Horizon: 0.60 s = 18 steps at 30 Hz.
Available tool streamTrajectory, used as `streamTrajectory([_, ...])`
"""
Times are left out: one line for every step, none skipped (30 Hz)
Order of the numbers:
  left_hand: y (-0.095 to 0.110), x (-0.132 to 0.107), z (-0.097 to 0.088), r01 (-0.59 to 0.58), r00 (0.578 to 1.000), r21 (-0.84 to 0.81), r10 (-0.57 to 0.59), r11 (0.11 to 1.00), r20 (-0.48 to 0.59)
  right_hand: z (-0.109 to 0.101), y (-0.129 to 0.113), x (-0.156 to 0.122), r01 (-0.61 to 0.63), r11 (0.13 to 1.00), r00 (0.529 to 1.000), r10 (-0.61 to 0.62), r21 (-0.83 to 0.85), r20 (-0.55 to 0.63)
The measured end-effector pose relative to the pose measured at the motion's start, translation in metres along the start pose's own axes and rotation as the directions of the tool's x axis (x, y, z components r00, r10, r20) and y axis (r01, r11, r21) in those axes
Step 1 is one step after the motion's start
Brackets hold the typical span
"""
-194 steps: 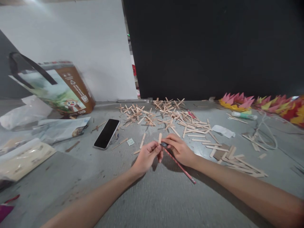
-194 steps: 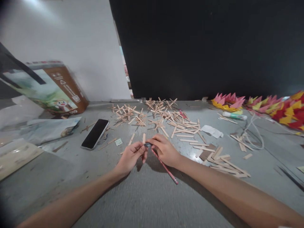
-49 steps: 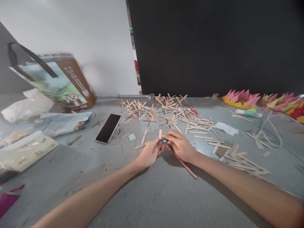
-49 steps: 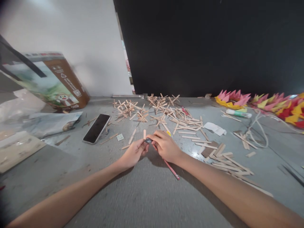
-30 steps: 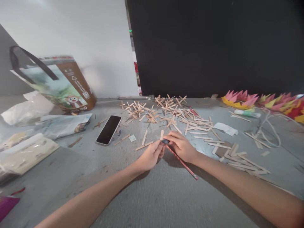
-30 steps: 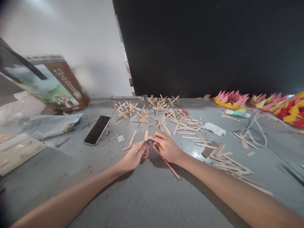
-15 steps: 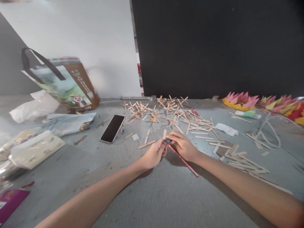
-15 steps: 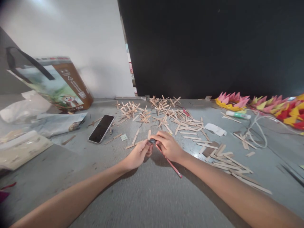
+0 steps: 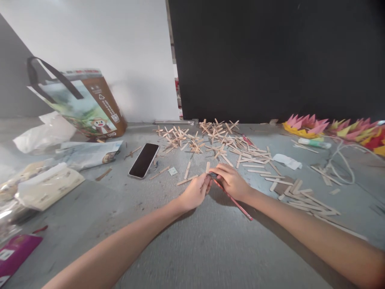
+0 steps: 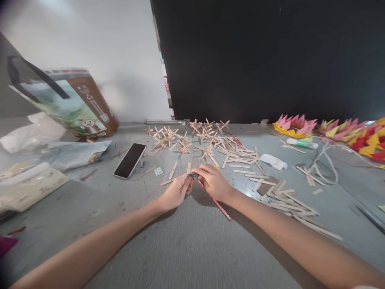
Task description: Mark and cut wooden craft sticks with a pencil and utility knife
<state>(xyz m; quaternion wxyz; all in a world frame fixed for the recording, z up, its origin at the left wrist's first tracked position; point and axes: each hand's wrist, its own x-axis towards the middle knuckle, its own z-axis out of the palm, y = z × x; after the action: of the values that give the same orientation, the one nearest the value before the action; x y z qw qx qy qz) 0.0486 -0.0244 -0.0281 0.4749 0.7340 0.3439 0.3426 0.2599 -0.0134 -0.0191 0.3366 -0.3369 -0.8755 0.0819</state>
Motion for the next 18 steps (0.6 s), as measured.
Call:
streamTrajectory([-0.001,0.001,0.000,-0.006,1.000,0.007,0.006,1.000,0.002,0.000,0.000,0.000,0.011,1.000,1.000,-0.011,-0.010,-0.002])
streamTrajectory([-0.002,0.001,0.000,-0.011,1.000,0.009,0.011,1.000,0.004,0.000,-0.001,0.001,0.019,1.000,1.000,-0.019,-0.016,-0.006])
streamTrajectory([-0.002,0.001,0.000,-0.014,1.000,-0.001,0.014,1.000,0.003,0.000,-0.001,0.001,0.023,1.000,1.000,-0.023,-0.016,-0.010])
streamTrajectory([-0.002,0.001,0.000,-0.012,1.000,-0.027,0.012,1.000,0.004,0.000,-0.001,0.002,0.023,1.000,1.000,-0.023,-0.009,-0.016])
streamTrajectory([-0.001,0.001,0.001,-0.006,1.000,-0.067,0.006,0.998,0.004,0.000,-0.002,0.002,0.020,1.000,1.000,-0.020,0.003,-0.023])
streamTrajectory([0.000,0.001,0.002,0.001,1.000,-0.115,0.000,0.993,0.004,0.000,-0.002,0.002,0.017,1.000,0.999,-0.016,0.019,-0.030])
streamTrajectory([0.001,0.001,0.002,0.005,1.000,-0.164,-0.004,0.987,0.006,-0.001,-0.002,0.002,0.015,0.999,0.999,-0.014,0.036,-0.037])
streamTrajectory([0.002,0.001,0.003,0.006,1.000,-0.203,-0.005,0.979,0.006,-0.001,-0.002,0.003,0.017,0.999,0.999,-0.015,0.050,-0.043])
streamTrajectory([0.003,0.001,0.004,0.005,1.000,-0.231,-0.004,0.973,0.004,-0.002,-0.002,0.002,0.019,0.998,0.999,-0.016,0.061,-0.046])
streamTrajectory([0.004,0.001,0.005,0.004,1.000,-0.248,-0.003,0.969,0.004,-0.002,-0.002,0.002,0.021,0.997,0.999,-0.017,0.068,-0.048])
streamTrajectory([0.005,0.000,0.006,0.006,1.000,-0.259,-0.005,0.966,0.005,-0.002,-0.002,0.002,0.020,0.997,0.999,-0.017,0.074,-0.047])
streamTrajectory([0.006,0.000,0.006,0.011,1.000,-0.265,-0.009,0.964,0.007,-0.002,-0.002,0.002,0.019,0.997,0.999,-0.015,0.080,-0.047])
streamTrajectory([0.007,0.000,0.006,0.016,1.000,-0.270,-0.014,0.963,0.010,-0.002,-0.001,0.001,0.015,0.996,0.999,-0.011,0.085,-0.046])
streamTrajectory([0.008,0.000,0.006,0.020,1.000,-0.276,-0.017,0.961,0.015,-0.001,-0.001,0.001,0.012,0.996,0.999,-0.008,0.089,-0.046])
streamTrajectory([0.009,0.000,0.006,0.023,1.000,-0.285,-0.018,0.958,0.022,-0.001,-0.001,0.001,0.012,0.996,0.999,-0.008,0.090,-0.046])
streamTrajectory([0.010,-0.001,0.005,0.026,0.999,-0.293,-0.018,0.956,0.032,-0.001,-0.001,0.000,0.013,0.996,0.999,-0.009,0.087,-0.045])
streamTrajectory([0.010,-0.001,0.004,0.029,0.999,-0.301,-0.016,0.953,0.045,-0.001,-0.001,0.000,0.014,0.997,0.999,-0.011,0.081,-0.045])
streamTrajectory([0.010,-0.001,0.003,0.033,0.998,-0.309,-0.015,0.951,0.061,-0.002,-0.001,0.000,0.016,0.997,0.999,-0.013,0.075,-0.044])
